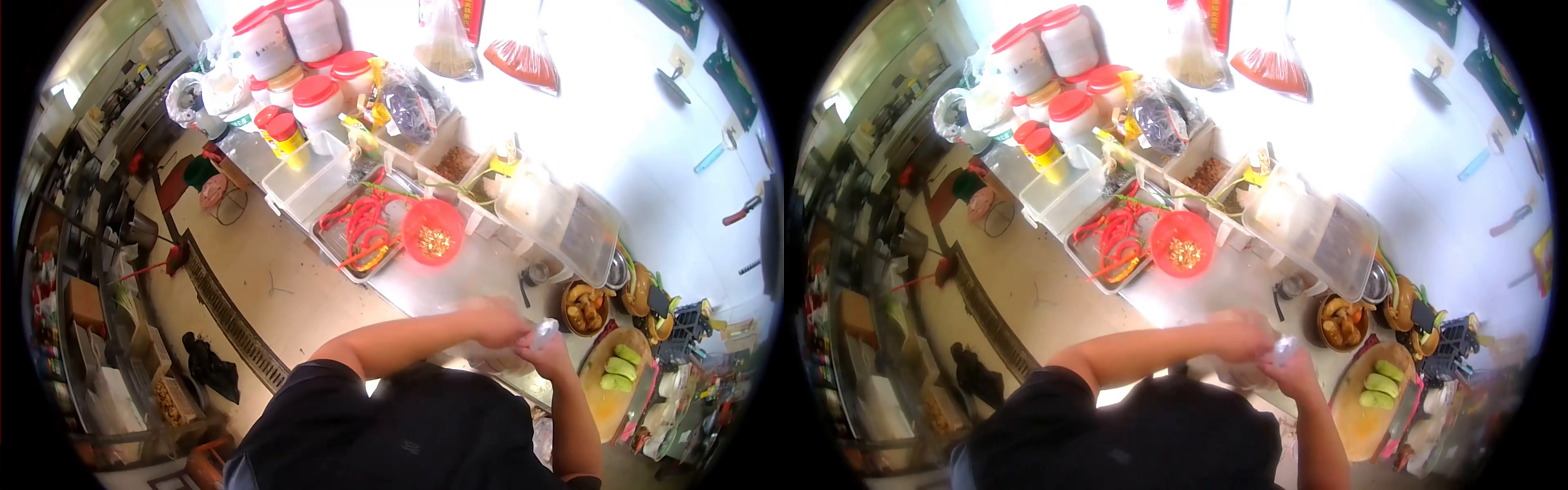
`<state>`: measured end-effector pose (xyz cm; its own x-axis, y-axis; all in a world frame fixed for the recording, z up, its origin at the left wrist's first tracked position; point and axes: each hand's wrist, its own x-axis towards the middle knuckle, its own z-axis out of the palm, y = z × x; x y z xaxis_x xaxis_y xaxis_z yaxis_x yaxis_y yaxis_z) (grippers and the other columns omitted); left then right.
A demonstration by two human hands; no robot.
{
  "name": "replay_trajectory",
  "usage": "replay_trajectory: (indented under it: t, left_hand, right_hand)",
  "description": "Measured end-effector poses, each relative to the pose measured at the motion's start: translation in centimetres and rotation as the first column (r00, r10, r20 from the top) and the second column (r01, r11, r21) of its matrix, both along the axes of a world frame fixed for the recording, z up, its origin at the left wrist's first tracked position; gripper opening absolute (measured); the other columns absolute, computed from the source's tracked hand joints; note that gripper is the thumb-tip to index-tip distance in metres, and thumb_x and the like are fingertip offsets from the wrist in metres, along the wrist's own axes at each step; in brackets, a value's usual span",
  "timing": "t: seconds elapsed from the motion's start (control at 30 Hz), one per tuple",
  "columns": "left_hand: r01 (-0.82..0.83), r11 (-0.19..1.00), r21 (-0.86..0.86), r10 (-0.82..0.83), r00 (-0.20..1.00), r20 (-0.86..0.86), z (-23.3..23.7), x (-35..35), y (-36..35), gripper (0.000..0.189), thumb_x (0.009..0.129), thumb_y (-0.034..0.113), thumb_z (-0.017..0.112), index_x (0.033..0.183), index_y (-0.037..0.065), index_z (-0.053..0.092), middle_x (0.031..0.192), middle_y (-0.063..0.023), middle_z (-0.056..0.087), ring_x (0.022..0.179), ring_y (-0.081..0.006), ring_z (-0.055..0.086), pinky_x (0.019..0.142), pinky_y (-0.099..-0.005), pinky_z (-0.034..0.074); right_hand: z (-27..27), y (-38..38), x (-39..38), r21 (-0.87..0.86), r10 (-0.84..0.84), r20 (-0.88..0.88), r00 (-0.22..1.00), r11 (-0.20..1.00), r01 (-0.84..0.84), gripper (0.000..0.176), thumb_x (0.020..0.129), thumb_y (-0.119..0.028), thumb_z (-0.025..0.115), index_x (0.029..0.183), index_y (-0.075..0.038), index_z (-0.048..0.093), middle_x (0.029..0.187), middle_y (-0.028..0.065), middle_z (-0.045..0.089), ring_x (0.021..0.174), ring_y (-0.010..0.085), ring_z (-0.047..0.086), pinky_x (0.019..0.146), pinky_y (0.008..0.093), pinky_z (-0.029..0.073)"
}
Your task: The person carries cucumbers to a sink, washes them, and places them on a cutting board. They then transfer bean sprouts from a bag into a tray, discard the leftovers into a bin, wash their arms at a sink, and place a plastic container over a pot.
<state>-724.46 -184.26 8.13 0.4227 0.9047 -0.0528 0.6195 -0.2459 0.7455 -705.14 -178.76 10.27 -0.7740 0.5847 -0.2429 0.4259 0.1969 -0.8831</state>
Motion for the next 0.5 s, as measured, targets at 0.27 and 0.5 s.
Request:
replay_trajectory:
  t: [0.27, 0.5]
  left_hand:
    - [-0.193, 0.977, -0.091, 0.192, 0.981, -0.019, -3.9, 2.1, 1.2, 0.025, 0.082, 0.023, 0.051, 0.101, 0.01, 0.06, 0.089, -0.02, 0.064, 0.084, -0.0368, 0.06, 0.074, -0.0456, 0.046]
    - [-0.251, 0.959, -0.132, 0.282, 0.889, 0.36, -4.7, 1.5, 1.7, 0.029, 0.084, 0.018, 0.051, 0.11, 0.006, 0.055, 0.097, -0.0175, 0.063, 0.091, -0.037, 0.059, 0.081, -0.0444, 0.045]
  right_hand:
    - [-3.5, -0.2, -2.2, 0.723, -0.286, 0.051, 0.957, 0.672, 0.163, 0.013, 0.076, -0.013, 0.059, 0.074, -0.002, 0.054, 0.072, 0.0204, 0.053, 0.068, 0.0385, 0.053, 0.061, 0.0432, 0.042]
    - [-5.6, 0.8, -1.7, 0.745, -0.331, -0.166, 0.929, 0.575, 0.338, 0.006, 0.078, -0.008, 0.057, 0.081, -0.007, 0.052, 0.076, 0.0166, 0.053, 0.07, 0.0376, 0.055, 0.06, 0.0426, 0.044]
